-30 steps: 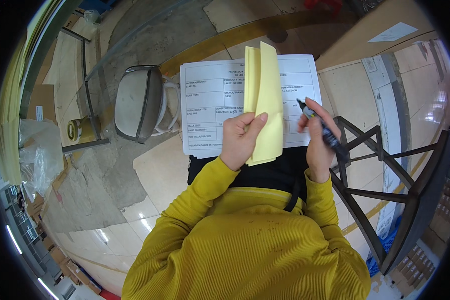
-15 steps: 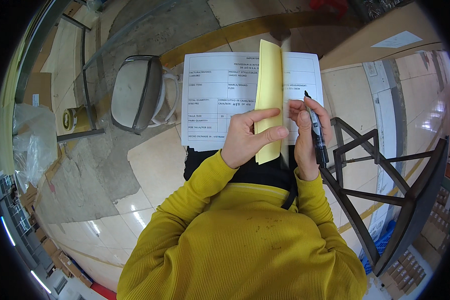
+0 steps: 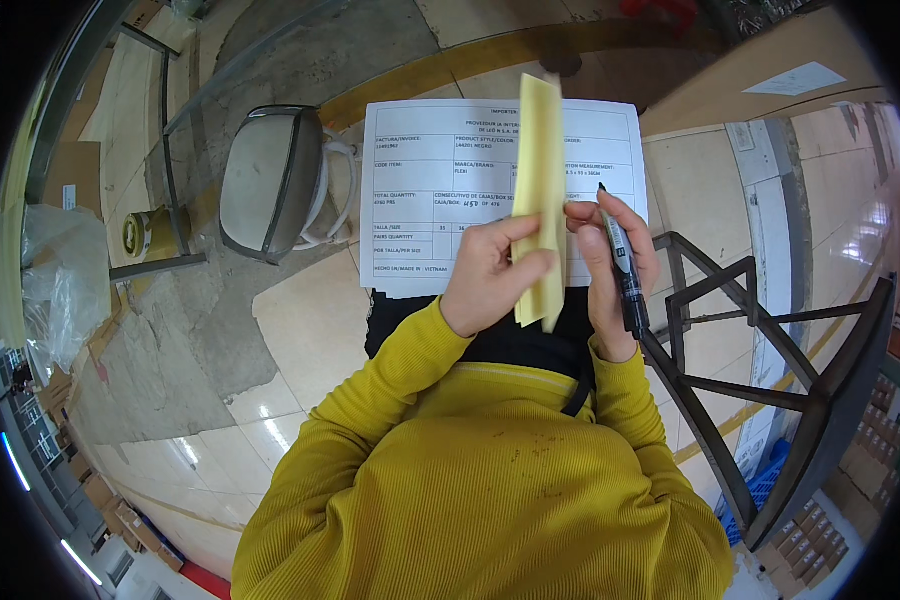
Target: Fill out production logs and organize paperwork on a desk in a manufacturing facility.
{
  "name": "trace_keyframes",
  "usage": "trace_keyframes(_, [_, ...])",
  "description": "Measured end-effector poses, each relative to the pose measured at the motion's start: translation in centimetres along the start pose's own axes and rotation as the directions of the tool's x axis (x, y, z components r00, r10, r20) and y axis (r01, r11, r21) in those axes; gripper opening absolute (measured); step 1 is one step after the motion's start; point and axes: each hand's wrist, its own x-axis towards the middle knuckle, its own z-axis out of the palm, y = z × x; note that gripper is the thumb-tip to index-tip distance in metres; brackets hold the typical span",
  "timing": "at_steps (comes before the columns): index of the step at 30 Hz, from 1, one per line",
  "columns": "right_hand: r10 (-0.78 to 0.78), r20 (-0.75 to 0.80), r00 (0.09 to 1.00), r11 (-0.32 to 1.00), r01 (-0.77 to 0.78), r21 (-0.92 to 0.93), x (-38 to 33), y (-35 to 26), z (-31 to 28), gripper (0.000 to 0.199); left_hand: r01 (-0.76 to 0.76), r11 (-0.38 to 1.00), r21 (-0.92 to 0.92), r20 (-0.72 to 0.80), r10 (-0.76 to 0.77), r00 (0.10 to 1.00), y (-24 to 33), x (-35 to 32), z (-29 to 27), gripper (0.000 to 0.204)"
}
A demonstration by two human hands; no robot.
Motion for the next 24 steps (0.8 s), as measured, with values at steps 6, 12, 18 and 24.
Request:
trace_keyframes(6, [0.226,-0.133,0.965,0.974,-0.224,0.028,0.7,0.8,-2.5,0.022,0.161,0.983,-0.088,-0.193,-0.175,0.965,1.0,-1.3,-1.9,0.024])
trace_keyframes(12, [0.051,-0.384,0.922,0.996,-0.073,-0.045,1.7,2.9,-1.0,0.024,0.174,0.962,-0.21,-0.265,-0.227,0.937,0.5,-2.1,-4.0,0.015])
trace_keyframes(18, [-0.166,-0.35,0.922,0.957,0.065,-0.283,1.5,4.3,-1.1,0.026,0.109,0.894,-0.435,-0.15,-0.191,0.97,-1.2,-3.1,-6.3,0.015])
trace_keyframes(24, [-0.245,-0.202,0.948,0.937,0.179,-0.3,0.5,4.5,-1.0,0.025,0.086,0.884,-0.459,-0.218,-0.206,0.954,-1.3,-3.2,-5.9,0.007])
